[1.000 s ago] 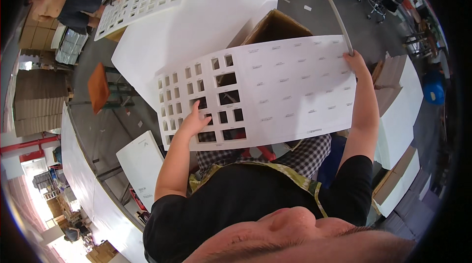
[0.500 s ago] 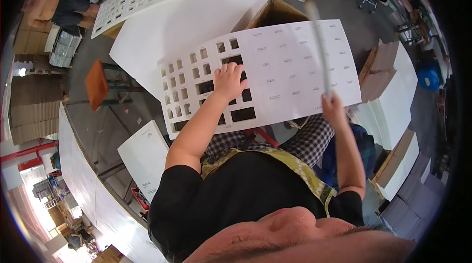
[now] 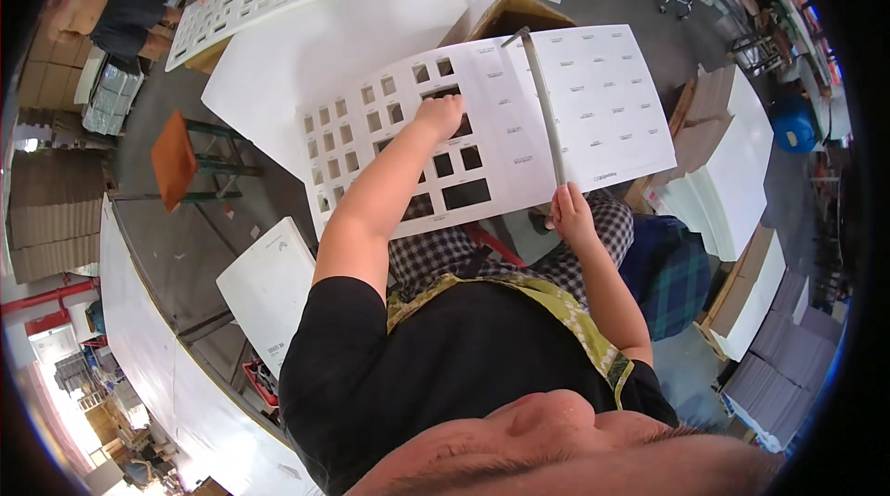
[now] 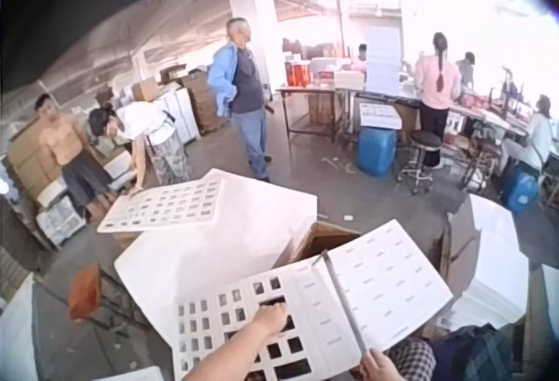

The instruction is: The person uses a metal crowbar to punch out pre-cut rectangular sections from a large white board. They systematically work through the grid of squares, prying each one out and dropping it into a cardboard box below.

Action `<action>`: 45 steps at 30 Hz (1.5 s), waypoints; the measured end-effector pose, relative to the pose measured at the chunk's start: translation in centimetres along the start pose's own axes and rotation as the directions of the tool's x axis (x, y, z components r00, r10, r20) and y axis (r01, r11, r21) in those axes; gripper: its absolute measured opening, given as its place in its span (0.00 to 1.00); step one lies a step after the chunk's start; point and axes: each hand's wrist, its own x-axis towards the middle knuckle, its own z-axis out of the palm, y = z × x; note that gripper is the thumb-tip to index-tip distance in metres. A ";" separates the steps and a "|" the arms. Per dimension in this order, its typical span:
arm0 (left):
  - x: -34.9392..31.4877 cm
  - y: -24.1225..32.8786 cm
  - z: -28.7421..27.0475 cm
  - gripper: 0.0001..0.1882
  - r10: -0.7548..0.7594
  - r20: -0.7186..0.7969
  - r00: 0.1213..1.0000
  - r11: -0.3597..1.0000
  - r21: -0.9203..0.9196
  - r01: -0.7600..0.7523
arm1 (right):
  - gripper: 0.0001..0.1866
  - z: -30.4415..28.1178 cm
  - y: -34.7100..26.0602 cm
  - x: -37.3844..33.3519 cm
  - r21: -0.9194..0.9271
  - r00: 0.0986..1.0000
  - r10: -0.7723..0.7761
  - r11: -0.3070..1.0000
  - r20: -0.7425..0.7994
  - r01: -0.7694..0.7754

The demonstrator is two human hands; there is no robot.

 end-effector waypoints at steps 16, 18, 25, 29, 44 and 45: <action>-0.5 1.3 -0.8 0.10 -0.017 0.015 1.000 0.998 0.054 0.017 | 0.15 0.7 4.2 0.7 -0.549 0.897 -0.432 0.773 -0.089 0.318; -0.5 1.1 -1.2 0.11 -0.028 0.027 0.999 0.998 0.052 0.026 | 0.15 1.3 2.9 0.9 -0.470 0.938 -0.334 0.846 -0.097 0.253; -0.5 1.0 -1.2 0.11 -0.038 0.041 0.998 0.998 0.047 0.036 | 0.16 2.4 0.9 -1.5 -0.399 0.773 -0.625 0.741 -0.113 0.540; -0.5 1.1 -1.2 0.10 -0.033 0.052 0.998 0.997 0.074 0.029 | 0.15 1.3 3.8 1.0 -0.458 0.943 -0.303 0.864 -0.139 0.210; -0.6 0.7 -0.6 0.10 -0.033 0.005 0.999 0.997 0.064 0.032 | 0.17 3.4 0.0 -1.9 -0.168 0.929 -0.360 0.924 -0.089 0.342; -0.5 0.8 -0.6 0.10 -0.025 -0.003 1.000 0.998 0.063 0.025 | 0.17 3.4 -0.7 -2.5 -0.204 0.886 -0.454 0.880 -0.097 0.429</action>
